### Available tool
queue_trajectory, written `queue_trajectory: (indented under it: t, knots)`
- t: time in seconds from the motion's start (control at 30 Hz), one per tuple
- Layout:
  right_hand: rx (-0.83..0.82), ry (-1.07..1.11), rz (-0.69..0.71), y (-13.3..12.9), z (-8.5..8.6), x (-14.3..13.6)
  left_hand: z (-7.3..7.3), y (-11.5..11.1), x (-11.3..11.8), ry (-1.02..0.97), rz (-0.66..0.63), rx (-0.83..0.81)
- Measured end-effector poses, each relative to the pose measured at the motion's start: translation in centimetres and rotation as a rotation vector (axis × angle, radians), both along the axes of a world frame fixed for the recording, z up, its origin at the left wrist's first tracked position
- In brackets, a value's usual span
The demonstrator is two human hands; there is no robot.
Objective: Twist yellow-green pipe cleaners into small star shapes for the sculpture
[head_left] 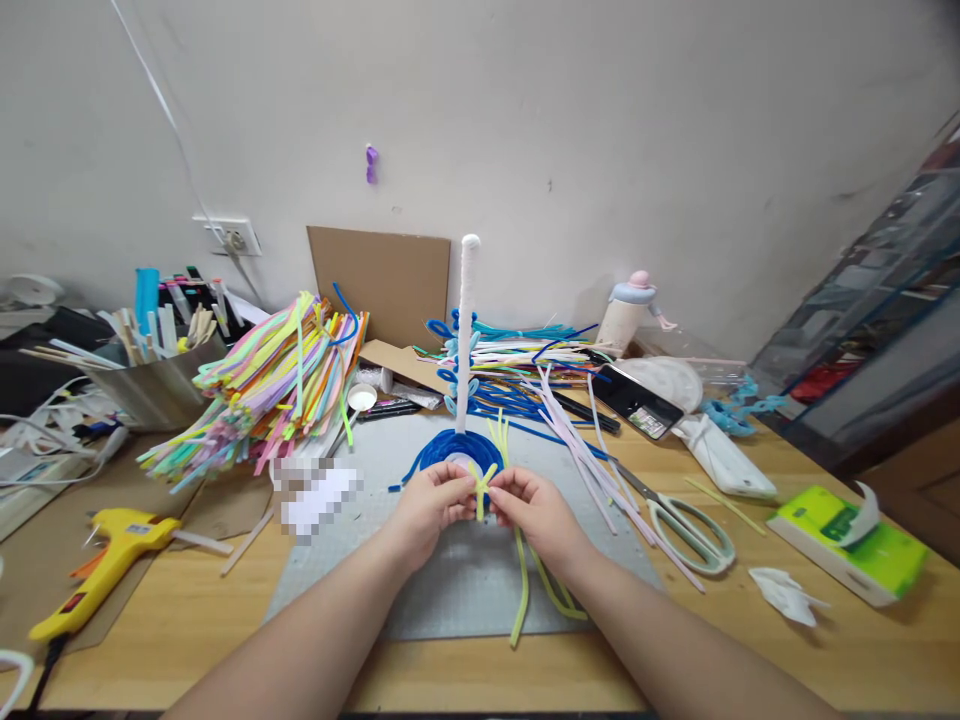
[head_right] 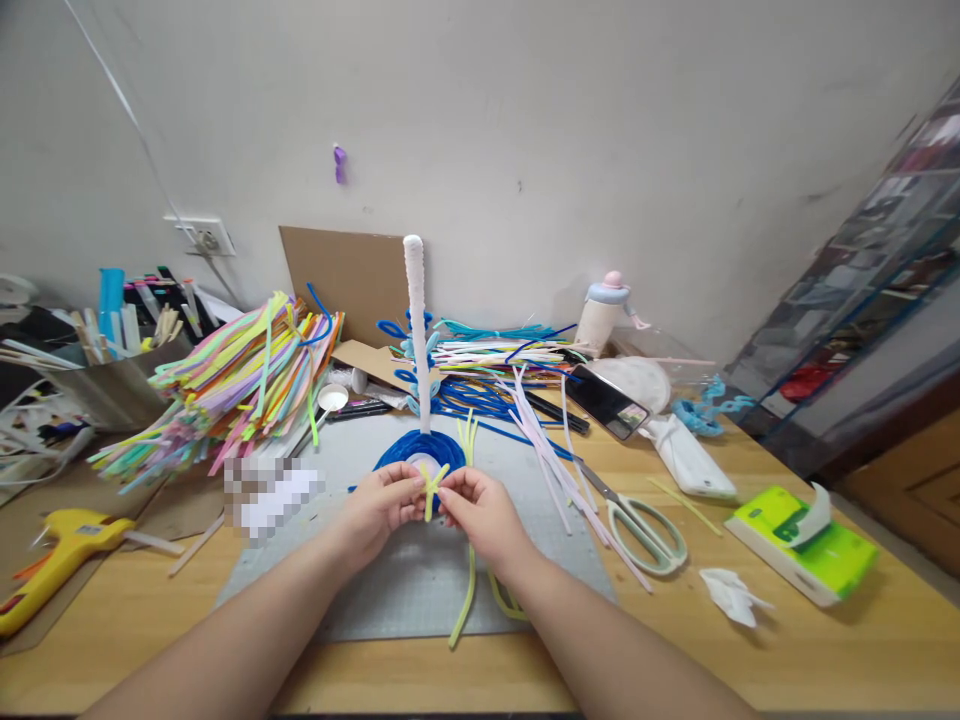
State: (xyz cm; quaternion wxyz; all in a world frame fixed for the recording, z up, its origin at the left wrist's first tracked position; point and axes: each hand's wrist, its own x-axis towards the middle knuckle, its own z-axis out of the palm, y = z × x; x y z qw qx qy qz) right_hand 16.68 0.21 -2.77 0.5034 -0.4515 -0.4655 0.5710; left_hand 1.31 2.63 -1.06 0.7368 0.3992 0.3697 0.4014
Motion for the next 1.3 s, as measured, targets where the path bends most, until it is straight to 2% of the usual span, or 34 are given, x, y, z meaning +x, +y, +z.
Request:
queue_trajectory:
  t: [0.17,0.4,0.53,0.63,0.87,1.07,1.3]
  knots:
    - [0.048,-0.063,0.012,0.0,-0.3,0.0,-0.6,-0.1,-0.2,0.063,-0.113,-0.014]
    - [0.357,-0.481,-0.046,-0.6,0.2,0.3,-0.6,0.0,-0.4,0.041,-0.112,-0.086]
    - [0.493,-0.556,-0.075,-0.9,0.6,0.5,-0.3,-0.2,-0.4,0.043,-0.12,-0.106]
    - [0.587,-0.612,-0.048,-1.1,0.8,0.7,-0.1,-0.3,-0.4,0.031,-0.162,-0.114]
    - [0.661,-0.66,-0.053,-0.9,0.7,1.2,0.0,-0.4,-0.5,0.043,-0.152,-0.125]
    - [0.71,-0.665,-0.013,-0.7,0.8,1.3,-0.1,-0.4,-0.7,0.05,-0.21,-0.072]
    - [0.745,-0.759,0.017,-0.5,0.9,1.6,0.2,-0.4,-0.8,0.108,-0.257,-0.112]
